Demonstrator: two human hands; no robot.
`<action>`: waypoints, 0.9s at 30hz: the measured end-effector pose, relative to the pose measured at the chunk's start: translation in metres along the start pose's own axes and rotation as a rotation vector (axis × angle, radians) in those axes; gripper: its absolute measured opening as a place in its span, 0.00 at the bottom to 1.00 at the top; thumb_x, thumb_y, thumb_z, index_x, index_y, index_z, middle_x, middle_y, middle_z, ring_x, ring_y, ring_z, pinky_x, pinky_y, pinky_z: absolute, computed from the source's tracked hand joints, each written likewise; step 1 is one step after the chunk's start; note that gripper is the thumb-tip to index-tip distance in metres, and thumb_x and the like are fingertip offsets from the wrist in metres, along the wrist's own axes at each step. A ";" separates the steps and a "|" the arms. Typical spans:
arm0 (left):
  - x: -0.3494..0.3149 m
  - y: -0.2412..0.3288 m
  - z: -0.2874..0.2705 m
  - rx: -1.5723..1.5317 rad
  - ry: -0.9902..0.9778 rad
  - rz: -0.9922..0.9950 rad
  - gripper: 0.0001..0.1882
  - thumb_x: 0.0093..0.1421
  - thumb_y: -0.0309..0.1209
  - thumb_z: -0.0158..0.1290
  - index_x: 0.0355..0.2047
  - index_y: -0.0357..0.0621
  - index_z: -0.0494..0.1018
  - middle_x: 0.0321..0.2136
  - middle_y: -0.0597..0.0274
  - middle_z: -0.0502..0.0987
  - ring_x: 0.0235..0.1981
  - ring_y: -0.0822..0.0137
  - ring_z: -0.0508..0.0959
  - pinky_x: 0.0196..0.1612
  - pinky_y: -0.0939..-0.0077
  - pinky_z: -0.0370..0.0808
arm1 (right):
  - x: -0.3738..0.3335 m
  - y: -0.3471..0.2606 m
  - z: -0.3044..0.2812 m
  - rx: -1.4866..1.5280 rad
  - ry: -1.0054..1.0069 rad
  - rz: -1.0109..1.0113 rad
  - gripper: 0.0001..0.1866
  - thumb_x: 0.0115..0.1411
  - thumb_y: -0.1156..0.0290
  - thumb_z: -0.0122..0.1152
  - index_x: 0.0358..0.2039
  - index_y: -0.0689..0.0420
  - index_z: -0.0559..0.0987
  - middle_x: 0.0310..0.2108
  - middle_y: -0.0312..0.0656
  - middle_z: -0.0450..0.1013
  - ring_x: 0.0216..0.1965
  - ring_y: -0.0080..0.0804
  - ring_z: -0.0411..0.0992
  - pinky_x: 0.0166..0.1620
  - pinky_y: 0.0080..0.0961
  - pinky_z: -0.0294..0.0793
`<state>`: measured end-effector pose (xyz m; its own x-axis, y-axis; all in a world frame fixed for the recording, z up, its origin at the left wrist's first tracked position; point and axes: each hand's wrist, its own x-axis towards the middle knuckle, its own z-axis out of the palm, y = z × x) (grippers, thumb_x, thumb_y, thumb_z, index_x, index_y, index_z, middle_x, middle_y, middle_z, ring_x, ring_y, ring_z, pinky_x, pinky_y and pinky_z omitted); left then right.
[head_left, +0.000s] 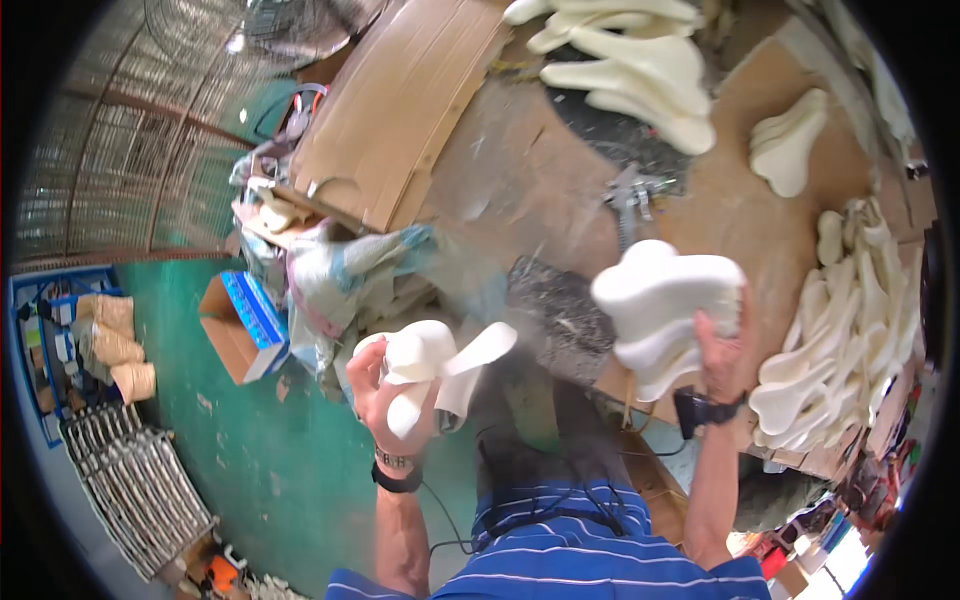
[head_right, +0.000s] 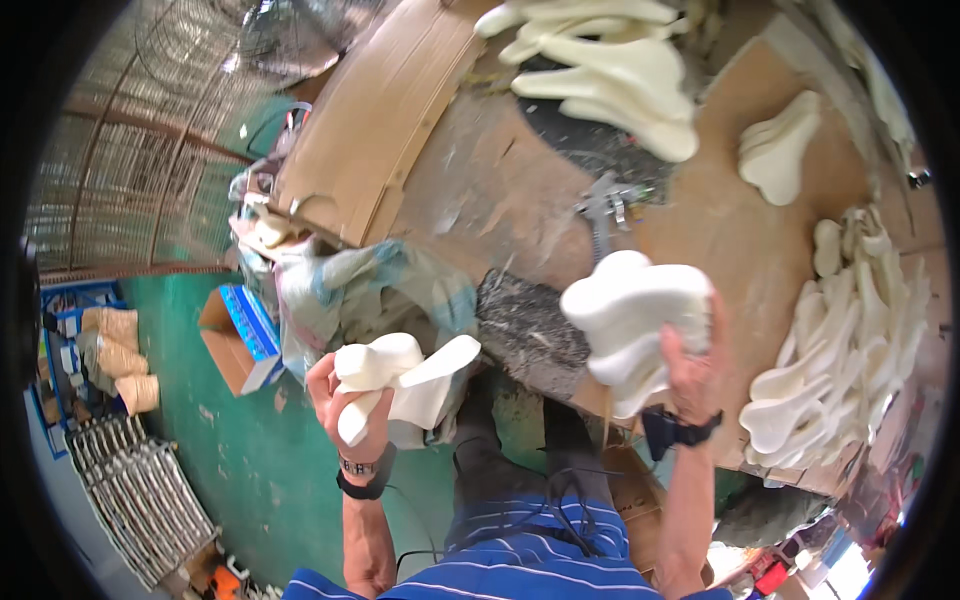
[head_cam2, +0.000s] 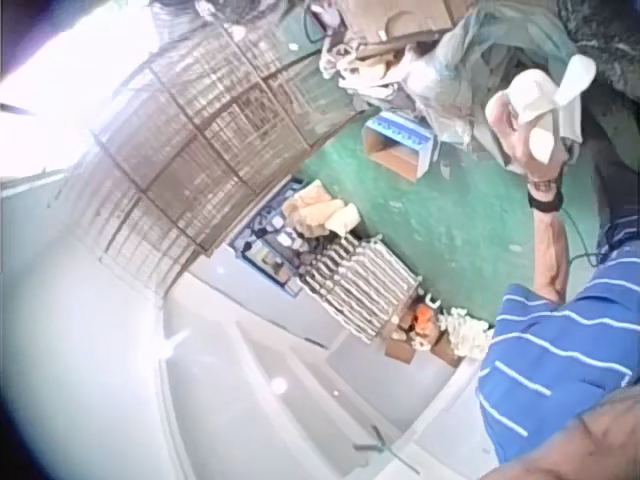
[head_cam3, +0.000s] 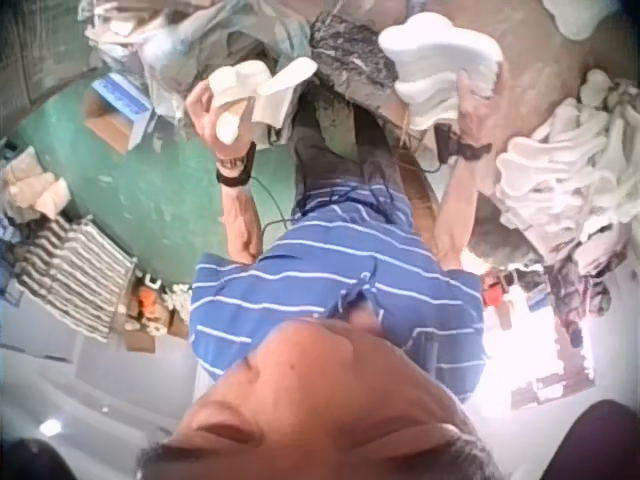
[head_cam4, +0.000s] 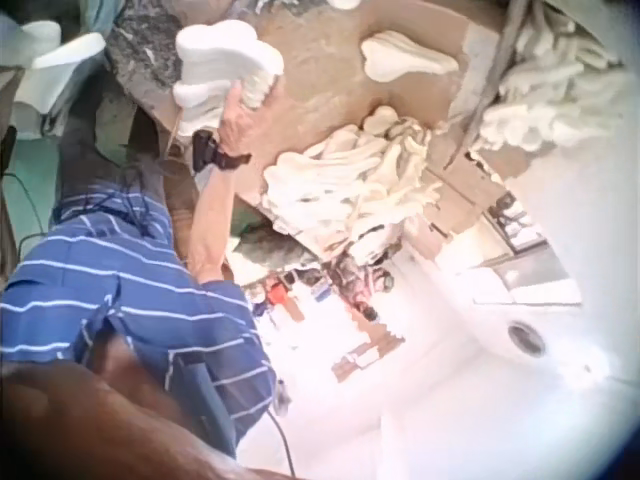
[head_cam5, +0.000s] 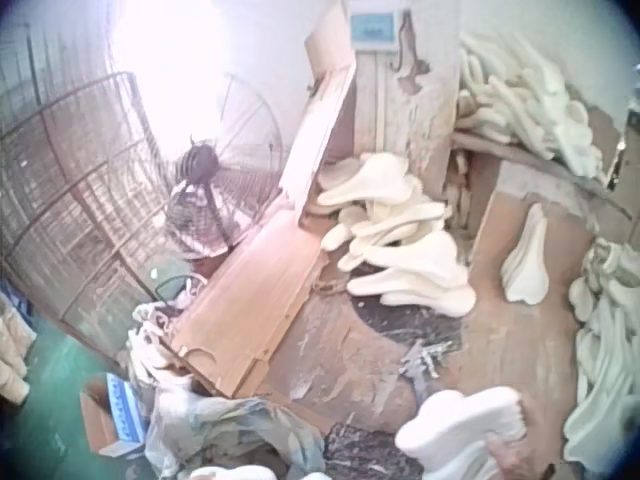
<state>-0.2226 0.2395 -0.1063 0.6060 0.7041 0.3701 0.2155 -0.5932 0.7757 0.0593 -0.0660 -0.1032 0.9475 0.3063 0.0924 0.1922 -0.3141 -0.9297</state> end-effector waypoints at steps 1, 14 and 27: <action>0.008 0.022 0.006 -0.024 0.014 0.022 0.17 0.42 0.22 0.72 0.35 0.41 0.83 0.52 0.49 0.70 0.50 0.46 0.78 0.54 0.53 0.79 | 0.000 0.000 -0.002 0.080 -0.024 -0.016 0.36 0.60 0.81 0.65 0.69 0.55 0.68 0.57 0.45 0.74 0.53 0.31 0.74 0.57 0.30 0.74; 0.074 0.148 0.166 -0.149 0.040 0.162 0.14 0.51 0.31 0.70 0.36 0.41 0.80 0.47 0.50 0.72 0.50 0.50 0.73 0.54 0.56 0.71 | -0.002 -0.077 -0.123 -0.216 -0.277 -0.494 0.36 0.48 0.82 0.66 0.61 0.51 0.76 0.56 0.44 0.78 0.54 0.47 0.77 0.54 0.40 0.74; 0.044 0.147 0.222 -0.348 -0.688 0.287 0.44 0.50 0.36 0.70 0.67 0.44 0.66 0.68 0.42 0.60 0.70 0.47 0.62 0.67 0.51 0.65 | 0.029 -0.003 -0.093 -0.228 -0.308 -0.361 0.31 0.51 0.76 0.65 0.59 0.50 0.76 0.52 0.46 0.79 0.52 0.49 0.77 0.53 0.43 0.76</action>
<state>0.0059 0.0963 -0.0894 0.9594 0.0799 0.2703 -0.2009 -0.4789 0.8545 0.1101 -0.1401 -0.0644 0.6983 0.6703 0.2512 0.5757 -0.3174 -0.7536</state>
